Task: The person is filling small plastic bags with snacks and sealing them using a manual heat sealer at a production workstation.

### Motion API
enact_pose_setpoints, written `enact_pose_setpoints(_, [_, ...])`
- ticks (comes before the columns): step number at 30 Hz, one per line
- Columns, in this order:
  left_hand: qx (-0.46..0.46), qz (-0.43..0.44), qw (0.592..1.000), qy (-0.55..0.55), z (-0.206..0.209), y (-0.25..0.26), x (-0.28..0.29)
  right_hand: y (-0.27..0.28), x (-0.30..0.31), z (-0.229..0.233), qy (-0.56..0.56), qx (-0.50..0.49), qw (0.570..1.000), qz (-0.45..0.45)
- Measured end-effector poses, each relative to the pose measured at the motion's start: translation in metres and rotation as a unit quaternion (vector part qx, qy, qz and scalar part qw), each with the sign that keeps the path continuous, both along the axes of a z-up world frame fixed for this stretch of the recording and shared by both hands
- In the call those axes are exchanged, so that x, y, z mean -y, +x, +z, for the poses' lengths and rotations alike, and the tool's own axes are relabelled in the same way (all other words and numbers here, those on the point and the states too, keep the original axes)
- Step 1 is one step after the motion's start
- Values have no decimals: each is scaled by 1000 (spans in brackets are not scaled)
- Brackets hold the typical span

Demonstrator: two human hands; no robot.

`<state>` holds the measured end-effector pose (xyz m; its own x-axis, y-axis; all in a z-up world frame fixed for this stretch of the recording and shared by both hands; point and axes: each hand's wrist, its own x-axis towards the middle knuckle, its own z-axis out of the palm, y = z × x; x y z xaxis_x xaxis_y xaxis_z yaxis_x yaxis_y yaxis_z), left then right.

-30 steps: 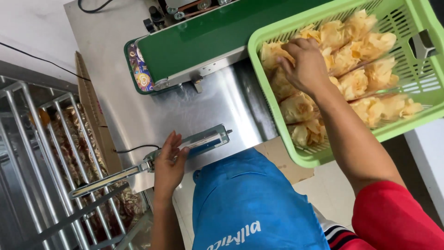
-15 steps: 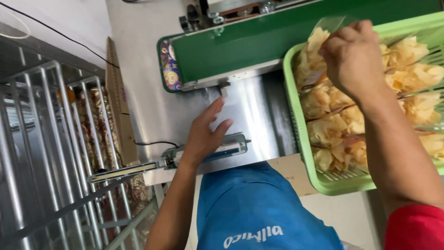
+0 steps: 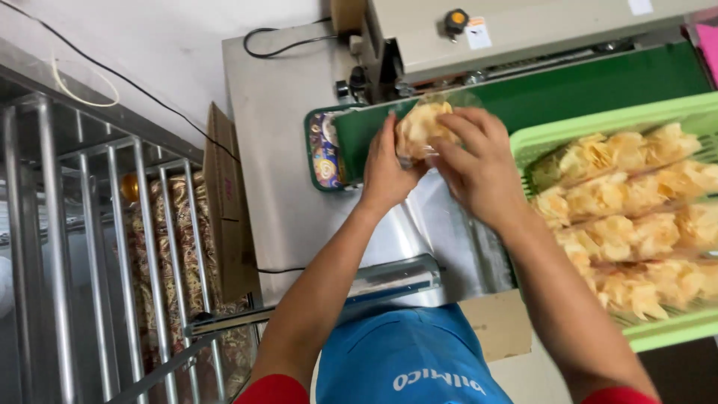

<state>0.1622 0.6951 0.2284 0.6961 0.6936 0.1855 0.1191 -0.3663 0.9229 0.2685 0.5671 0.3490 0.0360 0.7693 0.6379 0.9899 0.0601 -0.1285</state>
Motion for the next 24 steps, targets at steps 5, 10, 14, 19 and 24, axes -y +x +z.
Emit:
enact_pose_setpoints(5, [36, -14, 999, 11, -11, -16, -27, -7, 19, -37, 117, -149, 976, -107])
enact_pose_setpoints(10, [37, -66, 995, -72, -3, -17, -41, -26, -22, -94, -28, -589, 808, 10])
enact_pose_setpoints(14, [88, -83, 989, -82, 24, -29, -31, -8, -19, -126, 43, -541, 840, 0])
enact_pose_setpoints(19, [98, -55, 992, -61, -12, -18, -30, -10, -36, -141, 21, -587, 809, 25])
enact_pose_setpoints(24, [133, -40, 989, -48, 7, -26, -25, -11, -27, -111, 35, -569, 822, 18])
